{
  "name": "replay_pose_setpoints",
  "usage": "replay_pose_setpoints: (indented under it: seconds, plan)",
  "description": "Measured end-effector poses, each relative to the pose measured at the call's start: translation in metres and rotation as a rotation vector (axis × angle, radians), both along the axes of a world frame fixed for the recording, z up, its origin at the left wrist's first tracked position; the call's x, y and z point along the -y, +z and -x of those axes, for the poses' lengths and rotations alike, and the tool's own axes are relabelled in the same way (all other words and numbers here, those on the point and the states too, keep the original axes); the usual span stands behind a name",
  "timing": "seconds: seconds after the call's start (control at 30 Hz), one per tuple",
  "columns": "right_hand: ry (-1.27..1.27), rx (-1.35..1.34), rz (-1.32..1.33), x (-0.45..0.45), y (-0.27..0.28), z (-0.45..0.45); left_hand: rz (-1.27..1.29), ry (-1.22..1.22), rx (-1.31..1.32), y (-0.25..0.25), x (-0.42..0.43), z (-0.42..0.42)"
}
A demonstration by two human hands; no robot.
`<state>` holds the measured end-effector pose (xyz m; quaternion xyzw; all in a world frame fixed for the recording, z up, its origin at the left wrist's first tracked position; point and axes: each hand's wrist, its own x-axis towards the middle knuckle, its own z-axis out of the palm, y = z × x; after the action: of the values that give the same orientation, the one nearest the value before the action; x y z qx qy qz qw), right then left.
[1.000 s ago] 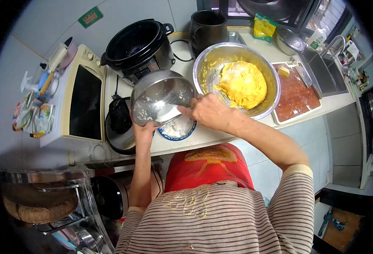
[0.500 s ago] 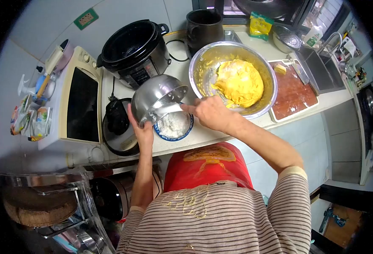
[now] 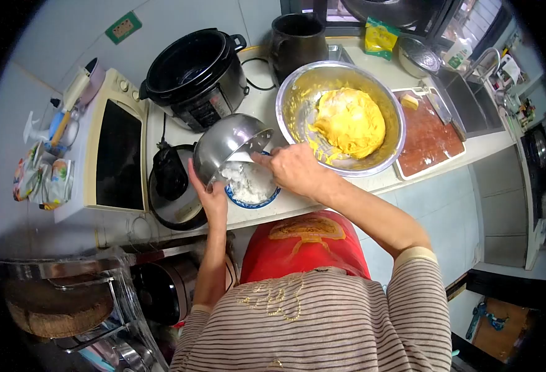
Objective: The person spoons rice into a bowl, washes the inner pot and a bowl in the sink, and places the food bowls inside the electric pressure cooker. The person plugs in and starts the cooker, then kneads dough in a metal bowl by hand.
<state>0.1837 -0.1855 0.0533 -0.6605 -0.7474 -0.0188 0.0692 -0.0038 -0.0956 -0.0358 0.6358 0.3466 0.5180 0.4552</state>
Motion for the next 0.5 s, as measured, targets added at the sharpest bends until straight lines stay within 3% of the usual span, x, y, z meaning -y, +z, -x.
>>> replay_pose_setpoints:
  seconds: [0.13, 0.27, 0.5]
  plan:
    - [0.056, 0.144, -0.05, -0.004, -0.019, 0.006, -0.092, 0.084, -0.123, -0.004, 0.001, -0.007]
    - [0.13, 0.171, -0.039, 0.023, -0.032, -0.007, -0.026, 0.096, -0.033, -0.009, -0.001, -0.004]
    - [0.028, -0.007, -0.055, 0.02, -0.015, -0.005, -0.098, 0.179, -0.014, -0.015, -0.001, 0.002]
